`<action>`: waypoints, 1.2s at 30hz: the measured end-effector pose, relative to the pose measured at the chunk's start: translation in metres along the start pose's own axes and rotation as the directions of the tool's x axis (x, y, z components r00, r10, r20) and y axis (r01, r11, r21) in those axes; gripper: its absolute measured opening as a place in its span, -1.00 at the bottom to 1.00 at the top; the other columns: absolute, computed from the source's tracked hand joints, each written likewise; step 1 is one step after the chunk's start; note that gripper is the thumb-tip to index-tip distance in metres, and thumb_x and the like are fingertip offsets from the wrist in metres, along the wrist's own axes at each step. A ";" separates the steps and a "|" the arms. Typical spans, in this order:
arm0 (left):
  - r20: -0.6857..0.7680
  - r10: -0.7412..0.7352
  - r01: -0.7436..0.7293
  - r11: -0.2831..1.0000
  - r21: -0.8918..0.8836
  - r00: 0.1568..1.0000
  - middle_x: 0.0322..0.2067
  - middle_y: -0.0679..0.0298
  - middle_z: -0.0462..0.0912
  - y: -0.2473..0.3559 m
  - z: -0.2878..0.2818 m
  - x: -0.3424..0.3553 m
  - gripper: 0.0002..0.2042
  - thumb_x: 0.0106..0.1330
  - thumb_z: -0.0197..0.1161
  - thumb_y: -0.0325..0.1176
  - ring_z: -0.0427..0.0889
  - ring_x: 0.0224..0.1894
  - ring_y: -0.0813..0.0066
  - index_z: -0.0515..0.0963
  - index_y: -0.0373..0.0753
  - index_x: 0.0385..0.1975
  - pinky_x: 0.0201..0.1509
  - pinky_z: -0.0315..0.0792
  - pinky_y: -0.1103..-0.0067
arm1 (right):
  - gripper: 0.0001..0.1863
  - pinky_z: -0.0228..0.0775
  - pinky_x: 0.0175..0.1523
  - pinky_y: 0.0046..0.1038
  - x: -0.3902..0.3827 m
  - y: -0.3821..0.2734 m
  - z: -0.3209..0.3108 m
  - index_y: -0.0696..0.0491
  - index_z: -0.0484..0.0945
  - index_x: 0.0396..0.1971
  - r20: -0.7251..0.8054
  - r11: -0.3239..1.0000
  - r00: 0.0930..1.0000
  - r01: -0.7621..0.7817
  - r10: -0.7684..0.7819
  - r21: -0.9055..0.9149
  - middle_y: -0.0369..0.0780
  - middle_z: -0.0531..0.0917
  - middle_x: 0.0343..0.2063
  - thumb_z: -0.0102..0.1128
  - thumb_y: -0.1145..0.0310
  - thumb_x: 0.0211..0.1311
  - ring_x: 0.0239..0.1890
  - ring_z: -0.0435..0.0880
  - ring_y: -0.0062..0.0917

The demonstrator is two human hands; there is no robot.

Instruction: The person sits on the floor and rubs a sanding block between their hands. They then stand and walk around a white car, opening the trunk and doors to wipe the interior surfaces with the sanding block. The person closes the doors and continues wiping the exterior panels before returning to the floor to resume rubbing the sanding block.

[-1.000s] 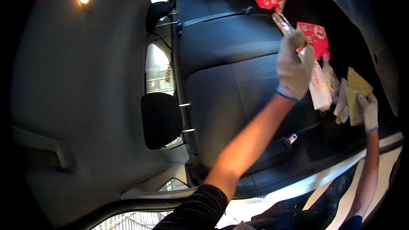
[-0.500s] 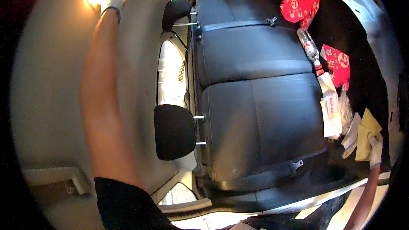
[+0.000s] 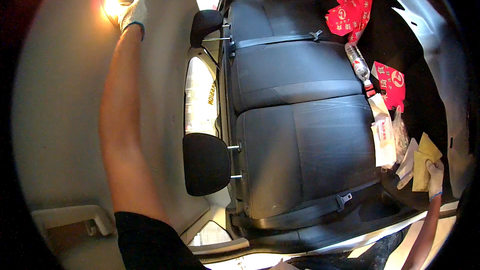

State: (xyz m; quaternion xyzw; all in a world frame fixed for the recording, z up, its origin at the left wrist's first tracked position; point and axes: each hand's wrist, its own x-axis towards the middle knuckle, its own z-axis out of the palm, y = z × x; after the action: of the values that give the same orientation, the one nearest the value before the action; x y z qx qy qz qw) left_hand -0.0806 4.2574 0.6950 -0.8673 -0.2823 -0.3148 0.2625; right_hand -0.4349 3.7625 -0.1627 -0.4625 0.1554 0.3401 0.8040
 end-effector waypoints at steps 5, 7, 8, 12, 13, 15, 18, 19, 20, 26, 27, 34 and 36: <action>0.043 0.000 -0.002 0.999 0.039 0.999 0.02 -0.07 0.64 0.020 -0.014 -0.005 -0.30 0.08 0.34 -0.06 0.63 0.09 0.11 0.42 -0.43 0.15 0.22 0.44 0.29 | -0.50 0.53 -0.14 -0.17 -0.004 -0.017 -0.004 0.30 0.65 -0.26 -0.058 0.934 0.993 -0.120 0.106 -0.337 0.07 0.70 -0.26 0.38 0.06 0.18 -0.31 0.66 -0.21; 0.024 0.030 -0.032 0.997 0.065 0.999 0.03 -0.08 0.64 0.028 -0.015 -0.011 -0.26 0.08 0.33 -0.03 0.62 0.11 0.13 0.37 -0.43 0.20 0.22 0.43 0.27 | -0.50 0.53 -0.14 -0.17 -0.005 -0.018 -0.005 0.30 0.65 -0.26 -0.077 0.933 0.991 -0.130 0.110 -0.336 0.07 0.71 -0.26 0.38 0.06 0.17 -0.31 0.66 -0.21; 0.028 0.035 -0.036 0.999 0.036 0.999 0.01 -0.08 0.65 0.035 -0.016 -0.015 -0.23 0.09 0.32 -0.01 0.62 0.12 0.13 0.32 -0.43 0.23 0.23 0.42 0.26 | -0.53 0.52 -0.11 -0.23 -0.005 -0.012 -0.006 0.27 0.62 -0.19 -0.078 0.956 0.992 -0.115 0.098 -0.268 0.00 0.69 -0.22 0.37 0.11 0.19 -0.27 0.65 -0.28; -0.060 0.029 -0.021 0.992 0.121 0.998 -0.05 -0.07 0.65 0.043 -0.018 -0.008 -0.13 0.12 0.28 0.06 0.60 0.09 0.14 0.14 -0.41 0.31 0.23 0.39 0.23 | -0.56 0.49 0.05 -0.49 -0.001 0.005 -0.008 0.18 0.51 0.10 -0.053 0.999 0.997 -0.052 0.052 0.002 -0.28 0.64 -0.06 0.33 0.33 0.28 -0.10 0.62 -0.57; -0.103 0.032 -0.013 0.984 0.178 0.994 -0.06 -0.07 0.64 0.042 -0.011 -0.001 -0.11 0.12 0.27 0.07 0.60 0.08 0.14 0.10 -0.40 0.33 0.24 0.38 0.22 | -0.56 0.49 0.05 -0.49 -0.002 0.004 -0.004 0.18 0.51 0.10 -0.045 0.999 0.998 -0.041 0.042 0.011 -0.28 0.64 -0.06 0.33 0.33 0.28 -0.10 0.62 -0.57; -0.085 0.101 -0.095 0.993 0.072 0.991 -0.17 0.03 0.60 0.035 -0.003 0.011 -0.23 0.14 0.31 -0.01 0.59 -0.12 0.24 0.15 -0.35 0.22 0.01 0.43 0.32 | -0.56 0.49 0.05 -0.49 -0.003 0.001 0.006 0.18 0.51 0.10 -0.029 0.999 0.999 -0.019 0.020 0.027 -0.27 0.64 -0.06 0.33 0.34 0.28 -0.10 0.61 -0.57; -0.084 0.224 -0.232 0.967 -0.100 0.971 -0.35 0.18 0.53 0.053 -0.008 0.030 -0.40 0.18 0.39 -0.13 0.57 -0.42 0.40 0.23 -0.29 0.07 -0.32 0.51 0.46 | -0.55 0.50 0.04 -0.49 -0.004 -0.004 0.002 0.18 0.50 0.12 -0.059 1.000 0.998 0.008 -0.009 -0.008 -0.28 0.64 -0.07 0.31 0.33 0.29 -0.12 0.63 -0.58; -0.086 0.254 -0.264 0.953 -0.146 0.963 -0.41 0.23 0.51 0.052 -0.013 0.027 -0.45 0.19 0.41 -0.17 0.56 -0.51 0.45 0.26 -0.27 0.02 -0.43 0.53 0.51 | -0.55 0.51 0.03 -0.49 -0.003 -0.006 0.001 0.18 0.50 0.13 -0.056 1.000 0.998 0.013 -0.014 -0.028 -0.28 0.64 -0.08 0.31 0.33 0.29 -0.12 0.64 -0.58; -0.077 0.199 -0.213 0.930 -0.301 0.977 -0.41 0.23 0.52 0.060 -0.014 0.014 -0.48 0.17 0.44 -0.18 0.54 -0.51 0.50 0.28 -0.28 -0.07 -0.51 0.47 0.62 | -0.56 0.50 0.04 -0.50 -0.004 -0.004 0.001 0.18 0.50 0.12 -0.063 1.000 0.998 0.000 -0.001 -0.012 -0.28 0.64 -0.08 0.30 0.33 0.30 -0.12 0.63 -0.58; -0.008 0.195 -0.194 0.980 0.044 0.981 -0.29 0.07 0.61 -0.012 0.011 -0.002 -0.47 0.04 0.40 -0.08 0.63 -0.34 0.40 0.31 -0.26 -0.15 -0.11 0.53 0.41 | -0.62 0.46 0.02 -0.48 -0.008 -0.015 0.004 0.20 0.52 0.04 -0.032 0.997 0.999 -0.045 0.043 -0.067 -0.28 0.64 -0.11 0.30 0.34 0.30 -0.13 0.58 -0.58; 0.101 0.081 -0.051 0.961 -0.272 0.992 -0.39 0.11 0.62 -0.019 0.018 -0.045 -0.47 0.04 0.40 -0.12 0.63 -0.41 0.37 0.33 -0.30 -0.13 -0.13 0.55 0.42 | -0.61 0.45 0.03 -0.48 -0.005 -0.001 -0.012 0.19 0.51 0.07 -0.091 1.000 0.996 0.007 -0.008 -0.012 -0.27 0.63 -0.09 0.27 0.32 0.32 -0.10 0.58 -0.59; 0.738 0.059 -0.135 0.990 0.045 0.672 -0.32 -0.09 0.70 -0.071 0.129 -0.418 -0.62 0.10 0.27 -0.19 0.72 -0.24 -0.05 0.58 -0.31 -0.16 -0.09 0.57 0.24 | -0.58 0.49 0.08 -0.47 -0.008 -0.008 0.001 0.20 0.48 0.14 0.000 0.997 0.998 -0.070 0.070 0.028 -0.23 0.65 -0.06 0.22 0.33 0.36 -0.07 0.63 -0.56; 0.678 0.128 0.153 0.928 -0.339 0.724 -0.43 0.14 0.68 -0.060 0.127 -0.575 -0.84 0.21 0.29 -0.31 0.65 -0.42 0.31 0.55 -0.19 -0.28 -0.20 0.57 0.36 | -0.56 0.44 0.08 -0.49 -0.003 -0.009 0.008 0.20 0.51 0.11 0.043 1.000 0.999 -0.025 0.026 -0.007 -0.23 0.66 -0.06 0.30 0.29 0.33 -0.08 0.61 -0.56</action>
State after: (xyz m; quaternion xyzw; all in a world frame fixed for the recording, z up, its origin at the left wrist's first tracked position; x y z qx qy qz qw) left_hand -0.4391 4.1937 0.2278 -0.9531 -0.3004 -0.0194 -0.0325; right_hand -0.4320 3.7649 -0.1511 -0.4558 0.1428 0.3607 0.8011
